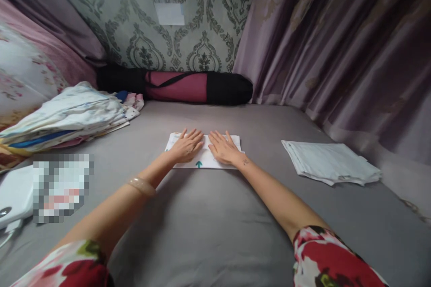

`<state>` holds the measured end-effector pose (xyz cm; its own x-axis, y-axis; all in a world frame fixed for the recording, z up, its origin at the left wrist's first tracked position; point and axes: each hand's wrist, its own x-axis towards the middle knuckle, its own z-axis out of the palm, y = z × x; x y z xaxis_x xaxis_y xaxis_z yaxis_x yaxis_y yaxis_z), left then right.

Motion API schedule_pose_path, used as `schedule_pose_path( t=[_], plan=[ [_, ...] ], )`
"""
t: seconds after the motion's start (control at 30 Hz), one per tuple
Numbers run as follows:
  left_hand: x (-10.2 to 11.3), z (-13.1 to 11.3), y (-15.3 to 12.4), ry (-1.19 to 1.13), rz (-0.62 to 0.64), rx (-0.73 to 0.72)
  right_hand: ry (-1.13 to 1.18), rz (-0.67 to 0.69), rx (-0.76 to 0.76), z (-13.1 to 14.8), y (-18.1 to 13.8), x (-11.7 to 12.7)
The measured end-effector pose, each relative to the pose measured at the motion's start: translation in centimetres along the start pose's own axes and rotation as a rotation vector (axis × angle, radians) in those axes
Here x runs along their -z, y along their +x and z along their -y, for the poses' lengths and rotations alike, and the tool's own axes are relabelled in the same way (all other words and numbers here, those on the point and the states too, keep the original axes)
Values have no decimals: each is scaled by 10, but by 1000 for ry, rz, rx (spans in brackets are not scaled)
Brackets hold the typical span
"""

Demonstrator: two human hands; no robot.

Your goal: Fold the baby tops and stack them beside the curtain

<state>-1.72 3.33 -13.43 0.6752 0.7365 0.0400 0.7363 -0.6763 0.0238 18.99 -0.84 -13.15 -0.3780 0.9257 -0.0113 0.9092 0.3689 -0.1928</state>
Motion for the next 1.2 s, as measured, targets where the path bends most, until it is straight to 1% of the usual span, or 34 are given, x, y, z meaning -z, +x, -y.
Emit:
schedule_pose_path(
  t=[0.07,0.13,0.2,0.27,0.33,0.37,0.47,0.57,0.67,0.73,0.8,0.9,0.97,1.03,1.13,1.2],
  plan=[
    [-8,-3,5,-52,28,25,30,23,6,0,6,-5],
    [-15,0,9,-102,34,55,85,55,10,-4,11,-5],
    [-19,8,12,-131,26,47,152,72,6,-12,15,-1],
    [-18,21,15,-136,4,74,177,38,-41,-25,19,5],
    [-14,35,18,-138,0,142,140,-2,-109,-39,21,12],
    [-10,43,19,-140,17,183,108,2,-131,-46,21,15],
    [7,63,23,-156,143,268,35,98,-143,-61,22,23],
    [23,75,28,-237,280,265,26,174,-166,-64,25,34],
    [30,80,34,-387,361,255,79,246,-205,-60,31,46],
    [30,81,37,-436,394,259,106,297,-215,-56,34,56],
    [31,83,38,-432,412,266,116,318,-199,-54,33,64],
    [36,89,34,-438,366,227,155,285,-139,-55,25,75],
    [45,93,29,-490,317,169,220,254,-95,-58,17,82],
    [61,94,24,-551,274,119,286,217,-64,-61,9,91],
    [94,89,16,-581,238,69,354,140,-41,-64,-1,108],
    [116,83,13,-532,196,59,387,82,-25,-64,-7,122]
  ],
)
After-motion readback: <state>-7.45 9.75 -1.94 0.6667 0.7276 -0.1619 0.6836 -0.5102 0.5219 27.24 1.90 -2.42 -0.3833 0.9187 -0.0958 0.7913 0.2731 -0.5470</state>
